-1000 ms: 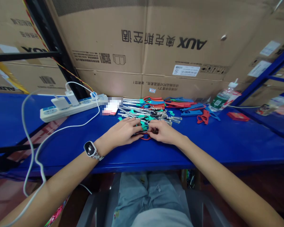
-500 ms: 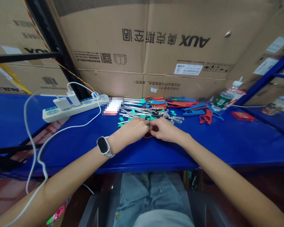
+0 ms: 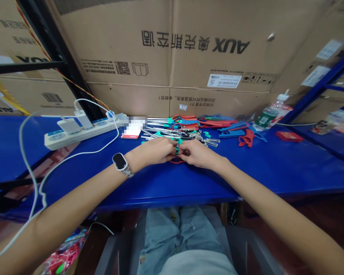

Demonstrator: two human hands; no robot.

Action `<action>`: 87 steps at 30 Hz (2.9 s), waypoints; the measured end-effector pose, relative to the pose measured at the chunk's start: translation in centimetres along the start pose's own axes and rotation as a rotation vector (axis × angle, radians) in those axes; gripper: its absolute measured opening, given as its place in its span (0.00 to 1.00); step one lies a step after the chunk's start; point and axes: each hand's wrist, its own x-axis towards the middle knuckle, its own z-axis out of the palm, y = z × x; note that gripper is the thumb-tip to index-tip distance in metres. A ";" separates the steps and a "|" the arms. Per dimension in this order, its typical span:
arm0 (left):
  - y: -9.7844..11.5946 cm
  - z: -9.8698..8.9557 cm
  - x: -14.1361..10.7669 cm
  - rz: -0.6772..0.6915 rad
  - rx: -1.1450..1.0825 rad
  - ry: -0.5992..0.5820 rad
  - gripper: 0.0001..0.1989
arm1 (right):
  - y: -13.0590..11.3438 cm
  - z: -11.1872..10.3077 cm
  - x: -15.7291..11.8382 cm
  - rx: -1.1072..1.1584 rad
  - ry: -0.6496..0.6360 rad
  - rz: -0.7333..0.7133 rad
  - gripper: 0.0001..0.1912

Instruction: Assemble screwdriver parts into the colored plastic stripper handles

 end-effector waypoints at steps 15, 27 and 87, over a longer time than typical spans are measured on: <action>-0.7 2.3 -0.4 0.024 0.117 0.105 0.11 | -0.1 -0.1 -0.1 -0.049 0.001 -0.005 0.08; -2.0 2.0 -1.8 -0.009 -0.211 0.141 0.12 | -1.1 -0.8 0.8 -0.175 -0.103 0.006 0.07; -0.2 2.2 -2.8 -0.051 0.199 0.118 0.14 | -1.7 -0.9 0.9 -0.317 -0.171 -0.098 0.04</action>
